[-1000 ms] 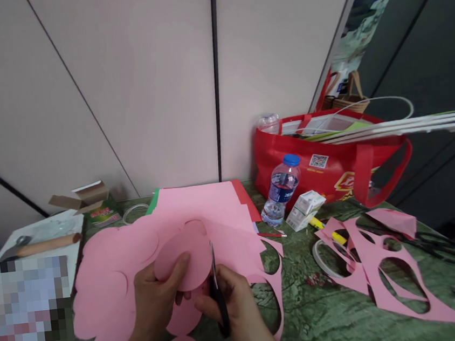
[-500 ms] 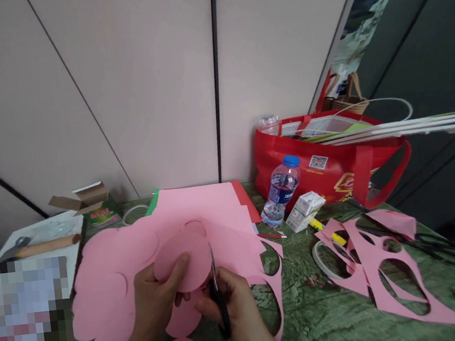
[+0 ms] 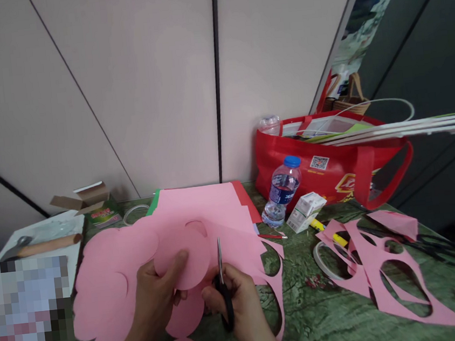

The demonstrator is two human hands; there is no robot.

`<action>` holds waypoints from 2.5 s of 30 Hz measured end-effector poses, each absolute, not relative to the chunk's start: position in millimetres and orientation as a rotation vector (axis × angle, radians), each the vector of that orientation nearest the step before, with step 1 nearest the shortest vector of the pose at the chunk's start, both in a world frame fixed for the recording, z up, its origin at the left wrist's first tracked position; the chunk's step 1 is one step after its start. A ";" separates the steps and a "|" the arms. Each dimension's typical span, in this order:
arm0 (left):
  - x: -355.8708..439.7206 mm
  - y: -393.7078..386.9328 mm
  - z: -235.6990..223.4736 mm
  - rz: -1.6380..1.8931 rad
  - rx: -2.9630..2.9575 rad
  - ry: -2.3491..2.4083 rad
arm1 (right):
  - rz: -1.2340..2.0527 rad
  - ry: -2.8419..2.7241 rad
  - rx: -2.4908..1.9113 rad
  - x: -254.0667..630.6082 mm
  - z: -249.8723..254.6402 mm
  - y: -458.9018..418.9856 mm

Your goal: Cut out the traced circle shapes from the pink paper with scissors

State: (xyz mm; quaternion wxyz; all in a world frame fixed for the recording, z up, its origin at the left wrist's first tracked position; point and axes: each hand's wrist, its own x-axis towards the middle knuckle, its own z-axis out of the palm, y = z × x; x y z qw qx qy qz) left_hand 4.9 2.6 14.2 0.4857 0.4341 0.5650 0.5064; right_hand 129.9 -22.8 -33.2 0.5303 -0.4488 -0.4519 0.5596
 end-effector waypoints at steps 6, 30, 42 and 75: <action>0.2 6.7 11.2 1.186 1.151 1.436 | 1.315 -1.043 -1.074 129.3 -33.9 -22.5; -107.2 51.2 -4.2 0.650 1.603 2.360 | 1.106 -1.064 -1.171 135.1 -40.5 -14.8; -104.1 46.8 -6.2 0.470 1.650 2.621 | 1.014 -1.045 -1.155 137.5 -43.6 -12.9; -120.3 51.1 -9.7 1.185 2.066 2.358 | 0.211 -1.789 -1.365 153.4 -75.2 -2.9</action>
